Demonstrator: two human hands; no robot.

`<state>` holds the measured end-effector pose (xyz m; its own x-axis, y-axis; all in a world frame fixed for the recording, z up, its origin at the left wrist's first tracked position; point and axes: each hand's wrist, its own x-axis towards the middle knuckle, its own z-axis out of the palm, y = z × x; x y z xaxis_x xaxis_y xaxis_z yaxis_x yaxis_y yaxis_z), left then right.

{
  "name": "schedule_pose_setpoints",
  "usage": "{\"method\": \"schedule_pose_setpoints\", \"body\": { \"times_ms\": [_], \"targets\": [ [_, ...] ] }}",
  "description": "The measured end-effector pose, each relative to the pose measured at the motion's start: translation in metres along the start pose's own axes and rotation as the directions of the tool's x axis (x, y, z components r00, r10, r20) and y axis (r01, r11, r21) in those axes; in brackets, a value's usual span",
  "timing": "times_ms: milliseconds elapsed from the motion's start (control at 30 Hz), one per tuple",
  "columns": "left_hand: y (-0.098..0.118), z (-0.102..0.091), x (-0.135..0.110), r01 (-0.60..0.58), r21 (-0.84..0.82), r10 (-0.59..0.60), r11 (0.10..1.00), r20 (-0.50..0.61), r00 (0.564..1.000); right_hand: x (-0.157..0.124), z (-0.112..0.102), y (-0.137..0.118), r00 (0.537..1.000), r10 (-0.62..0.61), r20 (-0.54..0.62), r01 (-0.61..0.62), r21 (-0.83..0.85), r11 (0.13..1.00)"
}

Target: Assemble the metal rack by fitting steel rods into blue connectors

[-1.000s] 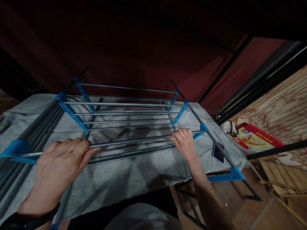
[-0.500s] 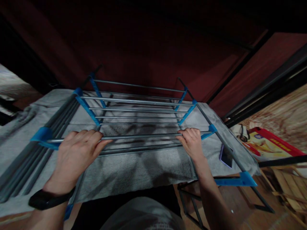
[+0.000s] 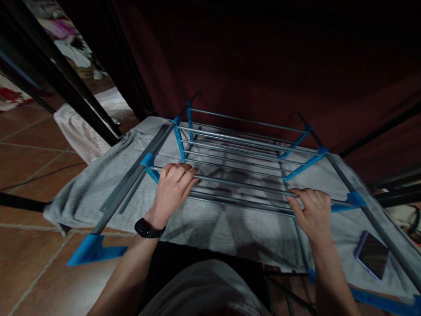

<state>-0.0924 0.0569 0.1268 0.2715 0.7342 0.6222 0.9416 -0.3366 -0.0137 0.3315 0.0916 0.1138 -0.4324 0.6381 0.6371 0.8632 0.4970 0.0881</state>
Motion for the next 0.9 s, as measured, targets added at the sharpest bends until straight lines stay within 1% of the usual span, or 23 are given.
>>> {"method": "schedule_pose_setpoints", "body": {
  "times_ms": [167, 400, 667, 900],
  "targets": [
    [-0.0009, 0.0003, 0.0003, 0.007, -0.008, -0.007, 1.000, 0.018, 1.000, -0.0016, 0.0008, 0.0018, 1.000, 0.001, 0.007, -0.001, -0.010, 1.000],
    [0.0010, 0.0018, -0.0001, -0.003, -0.015, 0.002, 1.000, -0.036, 0.999, -0.0001, -0.0007, 0.0002, 1.000, -0.008, -0.002, 0.008, -0.014, 1.000],
    [0.0074, 0.0047, -0.0020, 0.055, -0.033, -0.057, 0.998, -0.060, 0.997, -0.0016, 0.0008, 0.0009, 1.000, -0.017, -0.003, 0.017, -0.023, 1.000],
    [0.0026, 0.0060, -0.0031, 0.027, -0.009, -0.028, 1.000, -0.039, 0.999, -0.0049, 0.0042, 0.0066, 0.999, -0.049, -0.020, 0.049, -0.024, 0.999]
  ]
}}
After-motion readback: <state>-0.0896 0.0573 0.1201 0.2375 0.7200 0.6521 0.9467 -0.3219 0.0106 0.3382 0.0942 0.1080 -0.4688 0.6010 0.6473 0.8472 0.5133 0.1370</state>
